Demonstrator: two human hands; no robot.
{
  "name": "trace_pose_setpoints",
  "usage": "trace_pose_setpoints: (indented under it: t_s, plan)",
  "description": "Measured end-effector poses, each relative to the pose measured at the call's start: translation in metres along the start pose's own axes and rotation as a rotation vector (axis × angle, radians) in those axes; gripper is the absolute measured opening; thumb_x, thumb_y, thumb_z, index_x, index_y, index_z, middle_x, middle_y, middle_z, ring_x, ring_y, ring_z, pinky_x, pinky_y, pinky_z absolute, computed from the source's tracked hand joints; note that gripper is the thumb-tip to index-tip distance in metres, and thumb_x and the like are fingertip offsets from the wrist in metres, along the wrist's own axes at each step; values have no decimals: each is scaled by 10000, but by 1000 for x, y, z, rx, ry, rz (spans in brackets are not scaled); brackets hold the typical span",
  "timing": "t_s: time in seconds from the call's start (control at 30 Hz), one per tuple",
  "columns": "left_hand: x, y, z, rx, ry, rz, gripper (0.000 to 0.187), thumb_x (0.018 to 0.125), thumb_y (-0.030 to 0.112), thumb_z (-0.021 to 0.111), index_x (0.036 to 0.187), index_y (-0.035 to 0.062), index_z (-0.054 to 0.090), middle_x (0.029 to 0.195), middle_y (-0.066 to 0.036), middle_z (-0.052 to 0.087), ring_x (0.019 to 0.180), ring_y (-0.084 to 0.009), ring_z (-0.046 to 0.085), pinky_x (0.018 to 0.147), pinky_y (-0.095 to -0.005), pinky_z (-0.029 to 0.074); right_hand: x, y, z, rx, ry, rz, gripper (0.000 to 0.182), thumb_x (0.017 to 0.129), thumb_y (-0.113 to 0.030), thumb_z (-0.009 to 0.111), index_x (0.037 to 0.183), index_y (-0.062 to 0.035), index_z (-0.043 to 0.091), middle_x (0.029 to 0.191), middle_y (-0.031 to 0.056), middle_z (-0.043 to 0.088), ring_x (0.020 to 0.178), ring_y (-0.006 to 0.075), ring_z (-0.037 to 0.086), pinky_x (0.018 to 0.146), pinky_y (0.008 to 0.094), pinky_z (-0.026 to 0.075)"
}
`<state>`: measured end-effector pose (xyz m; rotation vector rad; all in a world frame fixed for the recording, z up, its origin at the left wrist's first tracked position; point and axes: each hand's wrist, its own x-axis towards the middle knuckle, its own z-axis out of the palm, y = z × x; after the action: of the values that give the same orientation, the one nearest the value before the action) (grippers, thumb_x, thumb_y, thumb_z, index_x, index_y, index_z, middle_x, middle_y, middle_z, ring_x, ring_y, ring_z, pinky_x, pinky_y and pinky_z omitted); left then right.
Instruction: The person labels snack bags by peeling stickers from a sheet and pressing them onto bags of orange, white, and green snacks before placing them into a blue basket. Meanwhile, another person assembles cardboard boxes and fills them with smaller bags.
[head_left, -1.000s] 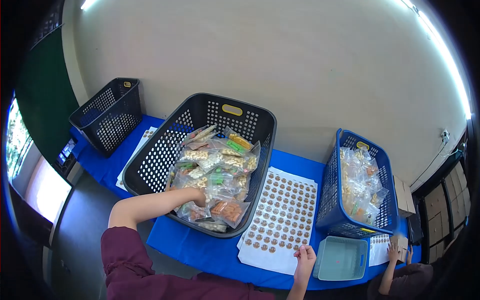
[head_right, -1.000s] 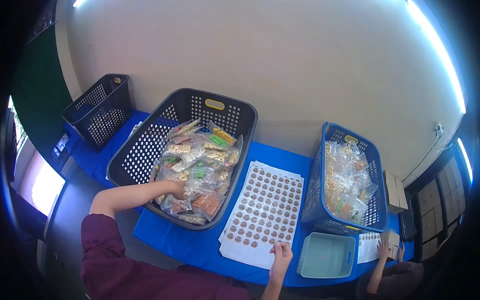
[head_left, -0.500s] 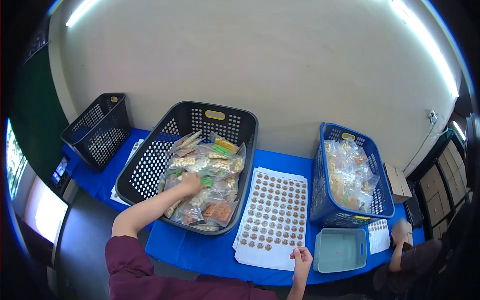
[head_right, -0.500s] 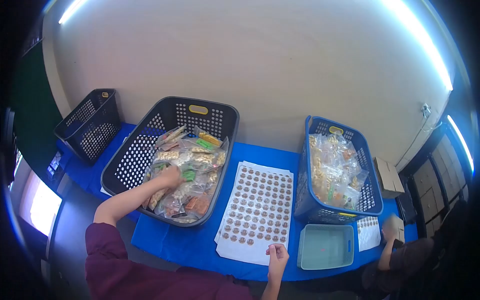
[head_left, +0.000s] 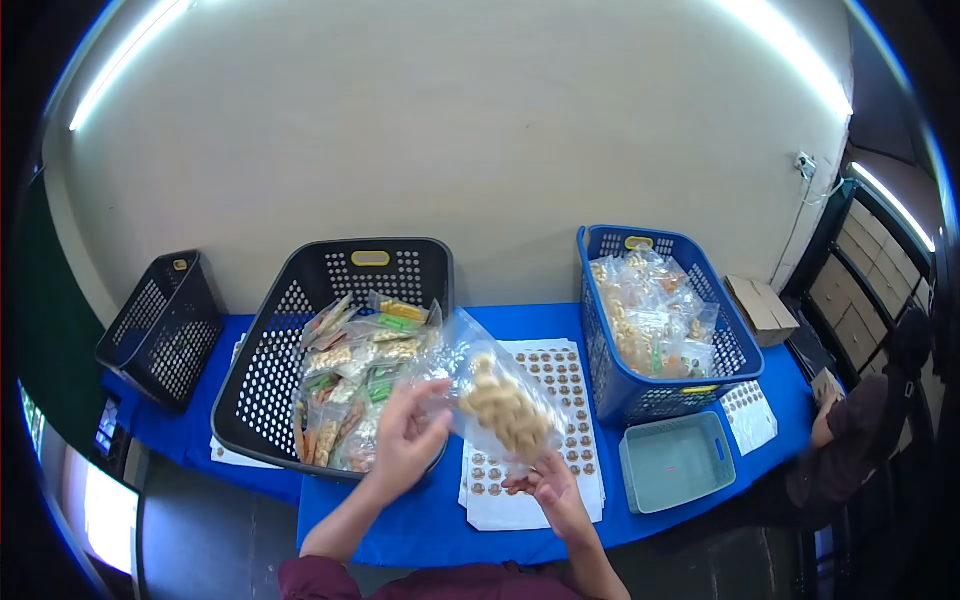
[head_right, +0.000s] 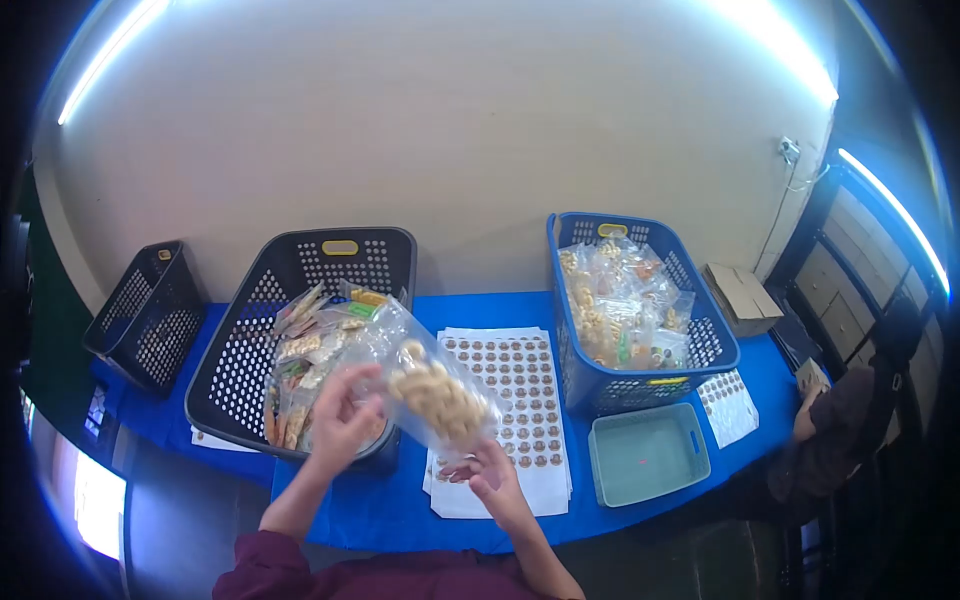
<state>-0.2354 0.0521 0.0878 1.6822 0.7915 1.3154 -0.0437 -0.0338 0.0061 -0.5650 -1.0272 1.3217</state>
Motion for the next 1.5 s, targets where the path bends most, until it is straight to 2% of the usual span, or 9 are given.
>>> trace_pose_setpoints:
  t_s: [0.13, 0.3, 0.4, 0.57, 0.7, 0.9, 1.0, 1.17, 1.5]
  plan:
    - [-12, -6, 13, -101, -245, -26, 410, 815, 20, 508, 1207, 7, 387, 1258, -99, 295, 1067, -196, 470, 830, -284, 439, -8, -14, -8, -76, 243, 22, 340, 847, -94, 501, 1144, 53, 428, 1041, 145, 554, 885, 222, 572, 741, 337, 480]
    - [-28, -24, 25, -239, -302, -150, 593, 824, 70, 533, 1315, 43, 201, 1317, -126, 246, 1189, -282, 369, 916, -355, 393, -16, -14, -11, -328, 627, -280, 319, 751, 33, 584, 1061, 31, 509, 1032, 122, 563, 925, 198, 555, 825, 281, 423]
    - [-42, -29, 42, -641, -483, -372, 591, 838, 126, 540, 1315, 34, 203, 1337, -126, 222, 1186, -262, 371, 915, -347, 386, -20, -16, 4, -1067, 429, -451, 350, 685, 23, 632, 1024, -7, 552, 1017, 134, 570, 949, 249, 544, 839, 326, 409]
    - [-42, -30, 43, -622, -300, -388, 505, 859, 91, 503, 1281, -16, 247, 1188, -96, 447, 1083, -157, 450, 903, -286, 378, -24, -14, 26, -1410, 180, -457, 383, 636, -15, 653, 1010, -56, 582, 1149, 139, 479, 1027, 290, 449, 835, 354, 383]
    - [-41, -33, 5, -459, -18, -191, 421, 885, 114, 448, 1261, 8, 291, 1179, -110, 457, 1032, -170, 494, 851, -288, 432, -20, -5, 7, -981, 347, -196, 311, 698, -26, 618, 1004, -72, 593, 1114, 144, 498, 1022, 262, 470, 799, 317, 400]
    - [-26, -38, -50, -548, 502, -107, 318, 908, 186, 420, 1181, 26, 386, 1086, -91, 512, 941, -156, 543, 813, -283, 455, -46, 123, -136, -637, 496, 361, 242, 760, -79, 593, 984, 8, 567, 961, 93, 578, 837, 143, 561, 719, 261, 437]
    - [-24, -51, -65, -531, 508, -136, 325, 906, 193, 426, 1172, 11, 393, 1074, -94, 519, 941, -159, 544, 815, -285, 454, -61, 170, -157, -835, 569, 494, 305, 744, -105, 619, 1012, 23, 552, 953, 103, 585, 788, 164, 577, 720, 267, 445]
    - [-22, -57, -65, -543, 489, -222, 321, 904, 179, 421, 1171, 3, 391, 1076, -97, 518, 954, -167, 545, 819, -292, 464, -78, 227, -166, -1467, 426, 318, 583, 657, -67, 634, 1170, 58, 387, 1175, 210, 371, 1074, 369, 364, 914, 412, 329]
    - [-29, -69, -68, -510, 516, -245, 366, 890, 160, 457, 1208, 1, 368, 1118, -98, 503, 983, -151, 522, 816, -276, 451, -75, 215, -154, -1476, 454, 359, 492, 618, -53, 672, 1071, -22, 485, 1096, 139, 419, 1022, 320, 404, 858, 413, 354]
